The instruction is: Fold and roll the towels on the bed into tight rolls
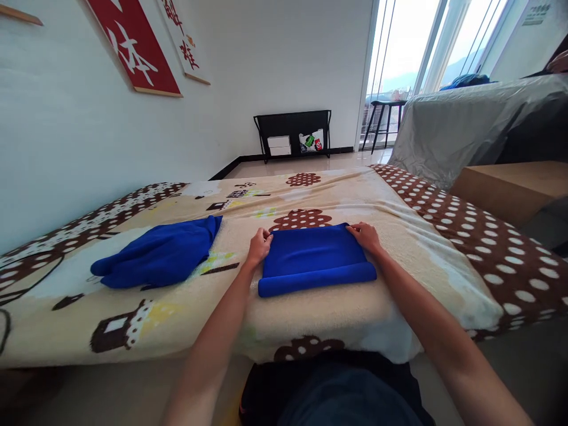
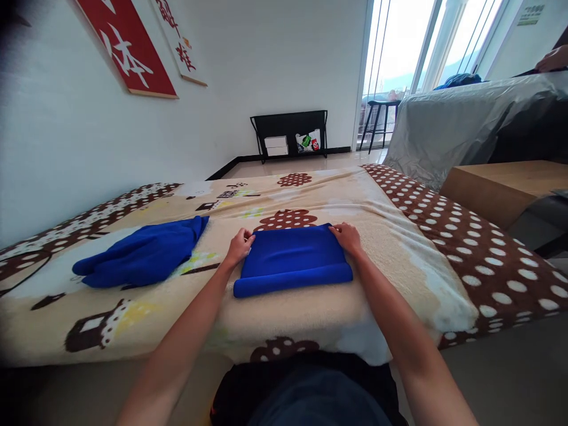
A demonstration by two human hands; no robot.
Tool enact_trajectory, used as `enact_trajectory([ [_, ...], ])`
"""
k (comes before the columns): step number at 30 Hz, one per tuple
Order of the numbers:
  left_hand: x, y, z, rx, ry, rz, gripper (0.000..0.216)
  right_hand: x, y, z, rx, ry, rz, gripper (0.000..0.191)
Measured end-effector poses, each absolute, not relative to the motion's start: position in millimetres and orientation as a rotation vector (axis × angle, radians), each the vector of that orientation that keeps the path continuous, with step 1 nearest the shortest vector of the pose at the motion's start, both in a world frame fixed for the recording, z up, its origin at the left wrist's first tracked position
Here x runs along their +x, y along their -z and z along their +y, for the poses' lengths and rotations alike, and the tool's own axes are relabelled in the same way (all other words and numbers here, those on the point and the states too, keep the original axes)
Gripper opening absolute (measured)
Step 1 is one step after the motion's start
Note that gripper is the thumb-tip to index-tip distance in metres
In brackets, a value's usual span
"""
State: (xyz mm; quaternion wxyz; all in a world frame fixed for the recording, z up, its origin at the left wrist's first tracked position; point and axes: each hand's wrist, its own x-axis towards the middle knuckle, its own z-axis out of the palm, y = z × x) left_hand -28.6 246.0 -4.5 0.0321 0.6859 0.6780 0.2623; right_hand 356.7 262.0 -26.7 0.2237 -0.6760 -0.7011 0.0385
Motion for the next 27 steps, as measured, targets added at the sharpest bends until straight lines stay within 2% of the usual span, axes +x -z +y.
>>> enact_trajectory([
  [5, -24.2, 10.7, 242.3, 2.106, -0.752, 2.166, 0.006, 352.4, 24.8, 255.1, -1.911, -0.062, -1.942, 0.041],
  [10, -18.4, -3.2, 230.3, 2.206, -0.711, 2.189, 0.024, 348.4, 10.2, 243.2, -1.873, 0.009, -1.95, 0.049],
  [14, 3.7, -11.3, 225.2, 2.476, -0.528, 1.815, 0.04, 321.9, -2.3, 237.2, -1.583, -0.074, -2.229, 0.051],
  [17, 20.8, -6.2, 226.8, 2.587, -0.321, 1.514, 0.055, 293.0, -0.3, 238.0, -1.345, -0.222, -2.491, 0.065],
  [19, 21.8, -0.5, 228.6, 2.585, -0.222, 1.45, 0.062, 283.4, 6.3, 240.6, -1.297, -0.295, -2.58, 0.067],
  [27, -37.9, 7.8, 225.2, 2.424, -0.237, 1.733, 0.056, 357.6, 27.4, 247.1, -1.542, -0.278, -2.456, 0.054],
])
